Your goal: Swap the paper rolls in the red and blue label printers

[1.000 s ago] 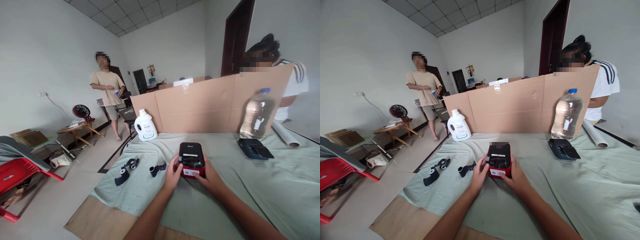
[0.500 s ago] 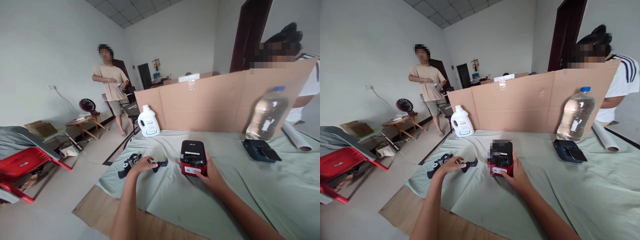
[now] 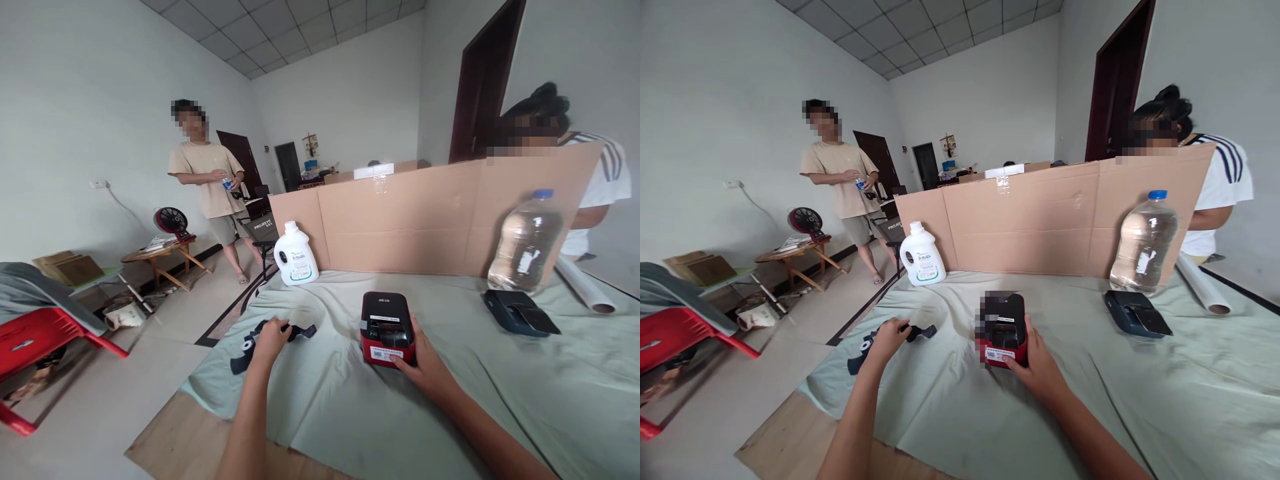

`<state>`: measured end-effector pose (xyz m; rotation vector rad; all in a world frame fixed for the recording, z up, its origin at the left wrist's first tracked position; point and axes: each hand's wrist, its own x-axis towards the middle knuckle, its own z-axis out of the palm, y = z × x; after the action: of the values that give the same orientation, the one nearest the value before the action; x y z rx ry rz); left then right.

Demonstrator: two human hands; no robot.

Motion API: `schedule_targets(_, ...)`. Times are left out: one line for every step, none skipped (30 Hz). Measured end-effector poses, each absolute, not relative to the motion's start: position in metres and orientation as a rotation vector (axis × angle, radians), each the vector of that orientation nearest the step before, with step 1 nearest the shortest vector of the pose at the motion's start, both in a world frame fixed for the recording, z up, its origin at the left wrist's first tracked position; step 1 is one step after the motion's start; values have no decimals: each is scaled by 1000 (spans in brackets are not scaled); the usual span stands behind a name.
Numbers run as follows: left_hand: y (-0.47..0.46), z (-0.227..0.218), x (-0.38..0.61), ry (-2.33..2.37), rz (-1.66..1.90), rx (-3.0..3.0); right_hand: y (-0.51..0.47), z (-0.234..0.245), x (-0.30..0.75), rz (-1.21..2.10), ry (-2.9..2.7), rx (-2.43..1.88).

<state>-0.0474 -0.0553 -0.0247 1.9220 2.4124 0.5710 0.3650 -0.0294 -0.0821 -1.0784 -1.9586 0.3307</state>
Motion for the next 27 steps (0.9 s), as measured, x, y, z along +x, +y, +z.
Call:
schedule_targets(-56, -25, -46, 2419, 563, 1914, -29, -83, 365, 361, -1953, -1102)
schedule_targets(-57, -24, -44, 2424, 581, 1910, -29, -83, 365, 391, -1947, -1124)
schedule_targets(-58, -23, -40, 2444, 641, 1898, -29, -84, 365, 410, -1947, -1137)
schedule_targets(-59, -22, -36, 2486, 756, 1873, -29, -85, 365, 413, -1946, -1142)
schedule_targets(-59, -21, -30, 2537, 929, 1835, -28, -86, 366, 410, -1947, -1142)
schedule_targets(-59, -21, -23, 2572, 1149, 1790, -28, -87, 366, 401, -1948, -1138)
schedule_targets(-59, -22, -14, 2568, 1390, 1746, -27, -89, 366, 389, -1951, -1132)
schedule_targets(-58, -23, -3, 2511, 1609, 1720, -26, -90, 367, 376, -1953, -1128)
schedule_targets(-56, -26, 10, 2406, 1770, 1733, -25, -91, 367, 361, -1953, -1130)
schedule_targets(-55, -30, 24, 2270, 1849, 1790, -25, -92, 368, 347, -1954, -1136)
schedule_targets(-54, -35, 38, 2131, 1853, 1874, -24, -92, 368, 336, -1957, -1142)
schedule_targets(-54, -40, 53, 2006, 1803, 1966, -24, -92, 368, 324, -1959, -1146)
schedule_targets(-54, -45, 68, 1894, 1729, 2052, -24, -91, 368, 311, -1962, -1146)
schedule_targets(-54, -50, 81, 1786, 1654, 2130, -24, -90, 369, 293, -1963, -1142)
schedule_targets(-54, -55, 93, 1689, 1574, 2196, -25, -89, 369, 272, -1964, -1134)
schedule_targets(-55, -58, 102, 1600, 1497, 2252, -25, -88, 369, 252, -1965, -1123)
schedule_targets(-55, -61, 109, 1518, 1421, 2299, -25, -87, 369, 233, -1966, -1113)
schedule_targets(-56, -63, 114, 1450, 1347, 2334, -26, -86, 369, 218, -1968, -1107)
schedule_targets(-55, -64, 117, 1401, 1285, 2355, -26, -86, 369, 207, -1970, -1102)
schedule_targets(-55, -65, 118, 1370, 1240, 2366, -26, -86, 369, 202, -1971, -1101)
schedule_targets(-55, -65, 118, 1354, 1214, 2371, -26, -86, 369, 201, -1971, -1101)
schedule_targets(-55, -65, 117, 1351, 1204, 2372, -26, -86, 369, 202, -1968, -1102)
schedule_targets(-55, -64, 116, 1354, 1200, 2373, -26, -87, 369, 203, -1965, -1102)
schedule_targets(-55, -63, 115, 1354, 1197, 2375, -26, -87, 369, 205, -1964, -1099)
schedule_targets(-55, -61, 115, 1348, 1197, 2374, -26, -86, 369, 206, -1965, -1097)
schedule_targets(-56, -59, 115, 1341, 1202, 2371, -26, -86, 369, 208, -1966, -1099)
schedule_targets(-57, -57, 116, 1331, 1205, 2371, -26, -86, 369, 208, -1968, -1102)
